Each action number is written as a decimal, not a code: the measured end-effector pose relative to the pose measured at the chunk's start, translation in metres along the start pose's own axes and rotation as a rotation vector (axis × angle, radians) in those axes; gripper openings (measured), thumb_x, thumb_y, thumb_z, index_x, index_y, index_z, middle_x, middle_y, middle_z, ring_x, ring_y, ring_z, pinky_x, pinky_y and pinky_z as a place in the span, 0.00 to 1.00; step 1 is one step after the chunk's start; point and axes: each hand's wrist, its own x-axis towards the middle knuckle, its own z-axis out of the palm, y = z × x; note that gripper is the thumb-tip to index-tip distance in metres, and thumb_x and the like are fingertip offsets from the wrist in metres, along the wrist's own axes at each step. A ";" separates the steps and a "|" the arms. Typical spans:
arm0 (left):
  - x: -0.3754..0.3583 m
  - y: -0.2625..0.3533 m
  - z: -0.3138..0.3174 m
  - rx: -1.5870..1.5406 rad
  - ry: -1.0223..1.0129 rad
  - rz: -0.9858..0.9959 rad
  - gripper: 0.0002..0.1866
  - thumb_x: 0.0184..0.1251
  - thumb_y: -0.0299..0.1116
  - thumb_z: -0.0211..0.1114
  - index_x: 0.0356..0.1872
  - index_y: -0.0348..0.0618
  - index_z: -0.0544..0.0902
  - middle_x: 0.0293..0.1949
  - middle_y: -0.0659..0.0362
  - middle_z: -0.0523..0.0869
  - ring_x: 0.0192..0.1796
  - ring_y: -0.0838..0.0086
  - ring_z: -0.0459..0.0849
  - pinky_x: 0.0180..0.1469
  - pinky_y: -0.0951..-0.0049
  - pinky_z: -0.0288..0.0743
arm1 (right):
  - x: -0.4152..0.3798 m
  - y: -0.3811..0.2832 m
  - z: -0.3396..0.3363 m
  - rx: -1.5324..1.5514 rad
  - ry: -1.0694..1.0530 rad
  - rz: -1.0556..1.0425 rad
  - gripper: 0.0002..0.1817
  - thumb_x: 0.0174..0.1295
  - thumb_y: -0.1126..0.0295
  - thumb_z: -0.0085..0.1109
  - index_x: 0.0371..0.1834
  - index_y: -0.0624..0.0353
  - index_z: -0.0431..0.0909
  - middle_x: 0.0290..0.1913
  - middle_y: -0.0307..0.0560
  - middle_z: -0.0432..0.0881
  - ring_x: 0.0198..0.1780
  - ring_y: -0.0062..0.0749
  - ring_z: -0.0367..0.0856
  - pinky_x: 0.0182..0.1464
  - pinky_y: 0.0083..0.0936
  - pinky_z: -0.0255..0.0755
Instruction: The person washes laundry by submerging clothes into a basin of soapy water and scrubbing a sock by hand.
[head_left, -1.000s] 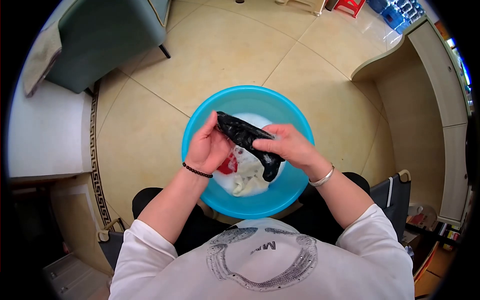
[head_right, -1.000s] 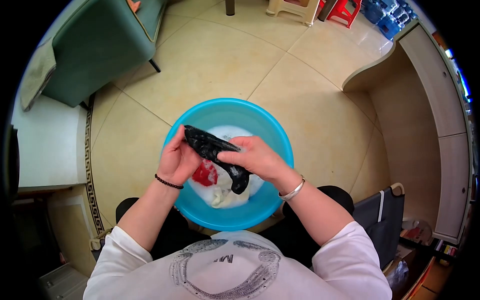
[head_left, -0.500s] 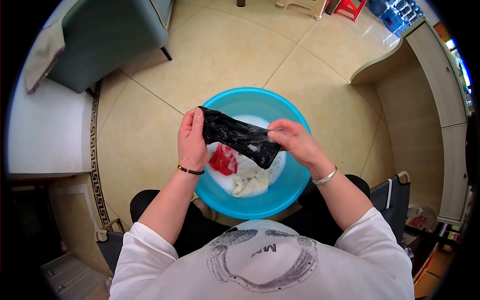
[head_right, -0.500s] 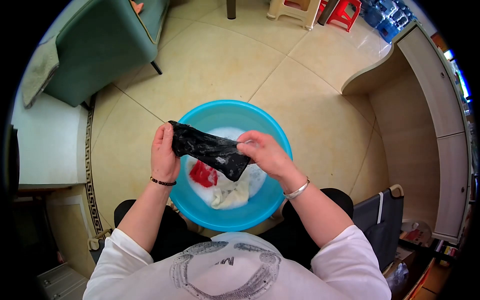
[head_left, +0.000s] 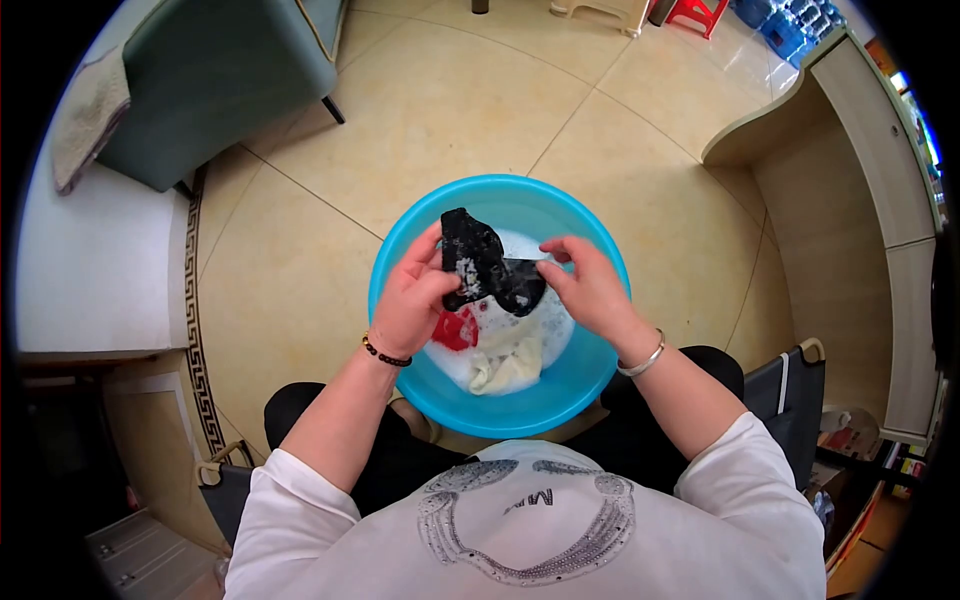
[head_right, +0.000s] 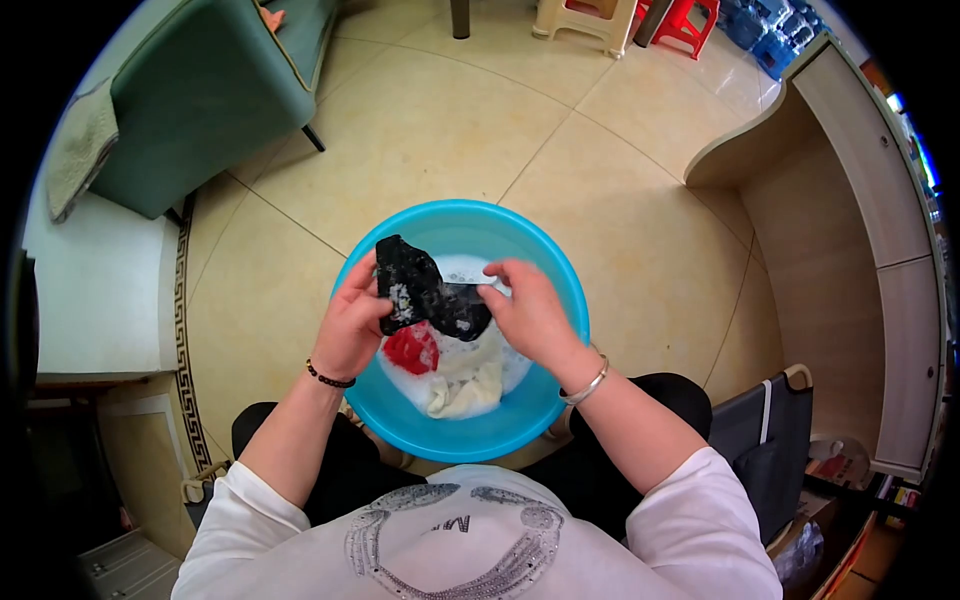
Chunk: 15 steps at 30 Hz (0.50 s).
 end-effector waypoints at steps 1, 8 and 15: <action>0.000 -0.001 0.001 -0.003 0.000 -0.005 0.32 0.55 0.17 0.48 0.66 0.40 0.62 0.56 0.56 0.76 0.56 0.71 0.76 0.60 0.70 0.70 | -0.002 -0.005 0.003 -0.214 0.111 -0.205 0.13 0.61 0.68 0.58 0.45 0.65 0.74 0.38 0.49 0.80 0.39 0.33 0.79 0.43 0.28 0.73; 0.003 -0.011 -0.001 0.005 -0.083 -0.162 0.42 0.48 0.14 0.47 0.71 0.43 0.54 0.61 0.56 0.71 0.59 0.72 0.74 0.60 0.71 0.69 | -0.012 -0.030 0.018 0.161 -0.139 0.034 0.14 0.62 0.66 0.58 0.45 0.66 0.74 0.39 0.50 0.81 0.38 0.33 0.80 0.44 0.26 0.73; 0.003 -0.015 -0.002 0.097 -0.048 -0.109 0.38 0.55 0.14 0.51 0.71 0.42 0.54 0.62 0.55 0.70 0.59 0.75 0.74 0.59 0.72 0.69 | 0.005 -0.002 0.009 0.529 -0.103 0.166 0.09 0.64 0.68 0.55 0.39 0.64 0.76 0.31 0.35 0.78 0.33 0.14 0.72 0.36 0.17 0.68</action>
